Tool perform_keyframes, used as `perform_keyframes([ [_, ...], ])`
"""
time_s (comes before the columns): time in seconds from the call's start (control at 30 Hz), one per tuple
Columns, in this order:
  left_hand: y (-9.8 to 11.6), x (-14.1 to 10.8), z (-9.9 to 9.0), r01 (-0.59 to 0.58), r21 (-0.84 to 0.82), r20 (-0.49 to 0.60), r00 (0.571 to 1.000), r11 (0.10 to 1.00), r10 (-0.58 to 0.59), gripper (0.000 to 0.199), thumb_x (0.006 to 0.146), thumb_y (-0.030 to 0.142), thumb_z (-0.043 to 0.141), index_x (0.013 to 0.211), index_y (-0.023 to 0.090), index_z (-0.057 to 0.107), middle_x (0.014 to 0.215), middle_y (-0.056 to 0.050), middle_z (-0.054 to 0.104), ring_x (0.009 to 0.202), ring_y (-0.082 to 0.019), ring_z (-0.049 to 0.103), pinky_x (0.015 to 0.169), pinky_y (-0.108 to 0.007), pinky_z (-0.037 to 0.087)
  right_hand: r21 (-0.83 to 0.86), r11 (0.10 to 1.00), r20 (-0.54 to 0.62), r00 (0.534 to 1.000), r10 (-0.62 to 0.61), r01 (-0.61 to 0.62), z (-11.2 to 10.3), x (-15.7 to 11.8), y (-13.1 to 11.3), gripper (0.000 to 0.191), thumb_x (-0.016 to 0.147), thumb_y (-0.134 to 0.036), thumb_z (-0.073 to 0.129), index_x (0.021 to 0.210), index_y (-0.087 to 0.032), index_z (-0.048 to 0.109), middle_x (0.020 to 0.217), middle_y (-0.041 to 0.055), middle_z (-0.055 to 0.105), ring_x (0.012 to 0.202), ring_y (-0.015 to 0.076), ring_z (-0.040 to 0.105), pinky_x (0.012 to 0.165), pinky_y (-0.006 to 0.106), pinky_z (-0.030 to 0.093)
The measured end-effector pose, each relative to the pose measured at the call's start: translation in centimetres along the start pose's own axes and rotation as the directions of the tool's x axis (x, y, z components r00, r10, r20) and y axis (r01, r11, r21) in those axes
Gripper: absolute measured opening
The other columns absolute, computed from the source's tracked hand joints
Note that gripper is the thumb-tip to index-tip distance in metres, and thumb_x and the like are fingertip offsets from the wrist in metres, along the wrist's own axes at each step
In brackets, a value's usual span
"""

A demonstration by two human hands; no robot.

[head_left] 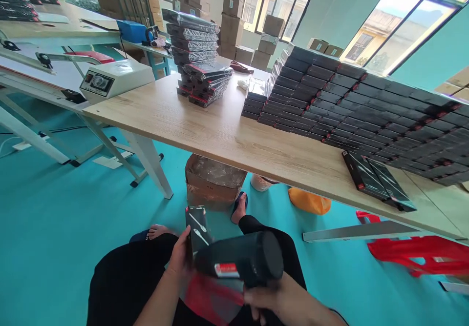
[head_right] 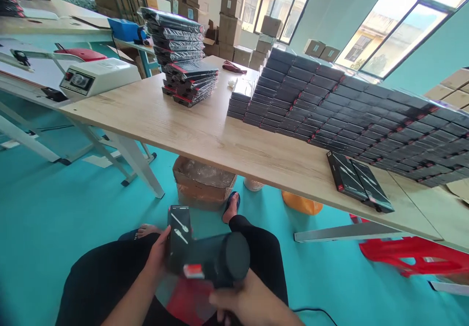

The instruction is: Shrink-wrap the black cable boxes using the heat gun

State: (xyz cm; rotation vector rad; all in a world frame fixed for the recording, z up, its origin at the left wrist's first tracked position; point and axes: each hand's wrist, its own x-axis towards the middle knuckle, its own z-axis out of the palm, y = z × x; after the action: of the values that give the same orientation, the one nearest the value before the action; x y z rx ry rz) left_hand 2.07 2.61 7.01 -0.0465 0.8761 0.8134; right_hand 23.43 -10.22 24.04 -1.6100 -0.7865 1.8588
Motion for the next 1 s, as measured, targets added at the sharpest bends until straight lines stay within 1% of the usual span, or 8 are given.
perform_keyframes([
  [0.1, 0.7, 0.4, -0.5, -0.04, -0.013, -0.107, 0.993, 0.999, 0.039, 0.028, 0.095, 0.038, 0.059, 0.104, 0.013, 0.069, 0.083, -0.011, 0.078, 0.076, -0.028, 0.077, 0.076, -0.044, 0.062, 0.06, 0.995, -0.204, 0.977, -0.068, 0.082, -0.3, 0.6, 0.4, 0.032, 0.07, -0.041, 0.071, 0.089, -0.016, 0.067, 0.057, -0.0013, 0.061, 0.054, 0.0164, 0.055, 0.056, 0.031, 0.046],
  [0.13, 0.9, 0.7, -0.7, -0.062, -0.037, -0.145, 0.988, 0.997, 0.056, 0.027, 0.097, 0.038, 0.057, 0.099, 0.014, 0.069, 0.08, -0.009, 0.077, 0.073, -0.026, 0.076, 0.074, -0.043, 0.063, 0.074, 0.994, -0.198, 0.978, -0.068, 0.084, -0.4, 0.7, 0.5, 0.033, 0.069, -0.041, 0.072, 0.09, -0.015, 0.067, 0.058, -0.001, 0.061, 0.054, 0.0163, 0.055, 0.054, 0.031, 0.045],
  [0.27, 1.3, 1.9, -1.5, -0.174, -0.12, -0.228, 0.963, 0.977, 0.143, 0.023, 0.099, 0.031, 0.053, 0.086, 0.017, 0.065, 0.073, -0.005, 0.074, 0.063, -0.02, 0.072, 0.063, -0.035, 0.061, 0.113, 0.992, -0.012, 0.998, -0.054, 0.055, -0.2, 0.7, 1.1, 0.029, 0.068, -0.041, 0.073, 0.079, -0.014, 0.068, 0.061, 0.0013, 0.062, 0.054, 0.0151, 0.055, 0.053, 0.03, 0.045],
  [0.43, 1.1, 2.2, -1.6, -0.181, -0.103, -0.238, 0.959, 0.978, 0.153, 0.023, 0.099, 0.03, 0.052, 0.086, 0.016, 0.066, 0.077, -0.009, 0.076, 0.069, -0.022, 0.074, 0.062, -0.034, 0.061, 0.097, 0.988, -0.214, 0.972, -0.1, 0.123, 0.8, 1.3, 1.3, 0.029, 0.07, -0.039, 0.069, 0.086, -0.016, 0.065, 0.061, -0.0003, 0.061, 0.054, 0.0154, 0.055, 0.055, 0.031, 0.045],
  [0.57, 1.3, 2.1, -1.6, -0.196, -0.111, -0.242, 0.956, 0.974, 0.165, 0.025, 0.099, 0.028, 0.048, 0.084, 0.018, 0.065, 0.074, -0.007, 0.076, 0.069, -0.023, 0.074, 0.065, -0.037, 0.061, 0.1, 0.993, -0.102, 0.994, -0.046, 0.056, 1.2, 1.6, 1.4, 0.027, 0.067, -0.038, 0.071, 0.082, -0.016, 0.065, 0.067, 0.001, 0.062, 0.058, 0.0166, 0.057, 0.056, 0.032, 0.045],
  [0.73, 1.3, 2.4, -1.8, -0.194, -0.132, -0.26, 0.953, 0.972, 0.155, 0.021, 0.097, 0.028, 0.052, 0.083, 0.019, 0.065, 0.073, -0.004, 0.075, 0.069, -0.024, 0.073, 0.065, -0.04, 0.059, 0.016, 0.993, -0.198, 0.974, -0.111, 0.117, 1.6, 1.9, 1.5, 0.024, 0.074, -0.039, 0.067, 0.08, -0.016, 0.065, 0.057, -0.0003, 0.059, 0.056, 0.0164, 0.054, 0.061, 0.034, 0.045],
  [0.87, 1.2, 2.5, -1.9, -0.167, -0.172, -0.213, 0.969, 0.971, 0.129, 0.024, 0.096, 0.027, 0.051, 0.077, 0.019, 0.064, 0.07, -0.005, 0.073, 0.064, -0.021, 0.071, 0.064, -0.038, 0.058, 0.112, 0.993, -0.09, 0.995, -0.036, 0.046, 2.2, 2.0, 1.0, 0.027, 0.068, -0.038, 0.072, 0.08, -0.014, 0.067, 0.059, 0.0003, 0.059, 0.058, 0.0172, 0.055, 0.061, 0.033, 0.045],
  [1.0, 1.2, 2.5, -1.8, -0.197, -0.194, -0.238, 0.96, 0.961, 0.149, 0.024, 0.095, 0.025, 0.05, 0.075, 0.02, 0.063, 0.066, -0.003, 0.072, 0.064, -0.023, 0.071, 0.07, -0.045, 0.059, 0.107, 0.983, -0.21, 0.97, -0.125, 0.15, 2.5, 2.2, 0.8, 0.026, 0.072, -0.039, 0.07, 0.08, -0.015, 0.066, 0.06, 0.0004, 0.06, 0.058, 0.0173, 0.055, 0.061, 0.034, 0.045],
])
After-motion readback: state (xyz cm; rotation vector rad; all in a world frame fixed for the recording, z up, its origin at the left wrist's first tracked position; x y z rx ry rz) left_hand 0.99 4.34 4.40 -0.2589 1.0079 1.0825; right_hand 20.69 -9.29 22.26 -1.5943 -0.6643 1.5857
